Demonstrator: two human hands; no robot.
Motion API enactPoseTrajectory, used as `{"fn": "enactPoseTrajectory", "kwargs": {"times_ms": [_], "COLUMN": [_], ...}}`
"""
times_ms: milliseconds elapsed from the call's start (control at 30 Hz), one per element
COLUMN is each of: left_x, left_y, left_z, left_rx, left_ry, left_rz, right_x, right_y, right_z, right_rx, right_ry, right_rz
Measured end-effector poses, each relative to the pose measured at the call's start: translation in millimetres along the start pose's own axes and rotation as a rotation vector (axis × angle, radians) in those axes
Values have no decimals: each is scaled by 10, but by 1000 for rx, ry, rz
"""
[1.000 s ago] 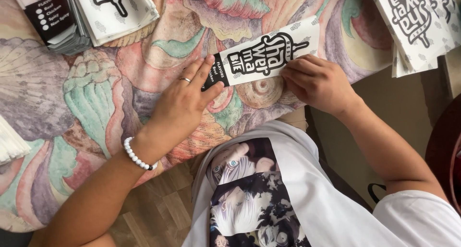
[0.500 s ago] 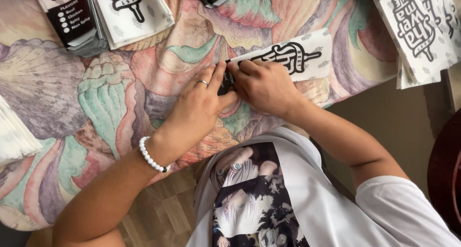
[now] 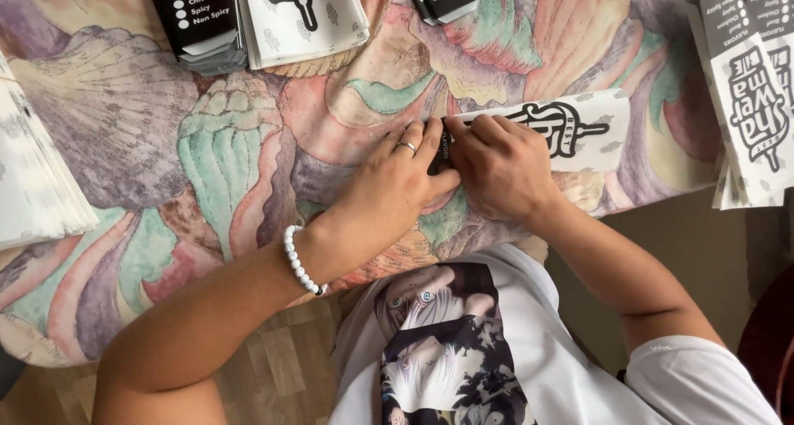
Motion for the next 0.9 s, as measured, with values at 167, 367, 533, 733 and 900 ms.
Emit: {"fn": "enactPoseTrajectory", "kwargs": {"times_ms": [167, 367, 533, 733, 900], "left_x": [-28, -56, 61, 63, 4], "left_y": [3, -7, 4, 2, 17], "left_z": [33, 34, -6, -59, -127], "left_rx": [-12, -25, 47, 46, 65], "left_ry": [-10, -52, 138, 210, 199], "left_rz": [-4, -106, 63, 39, 124], "right_x": [-51, -29, 60, 147, 240], "right_y": [-137, -656, -959, -1044, -865], "right_z": [-250, -885, -1204, -1305, -418], "right_rx": [-99, -103, -268, -482, -208], "right_ry": [63, -106, -162, -328, 81], "right_rz": [107, 105, 106, 148, 32]}}
Point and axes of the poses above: each hand's wrist, its own y-axis towards the middle knuckle, its own x-axis out of the back of the hand, z = x × y, the point moved 1 cm from there along y, towards the middle knuckle, and after that the axes turned 14 degrees about z, right-handed, at the moved point
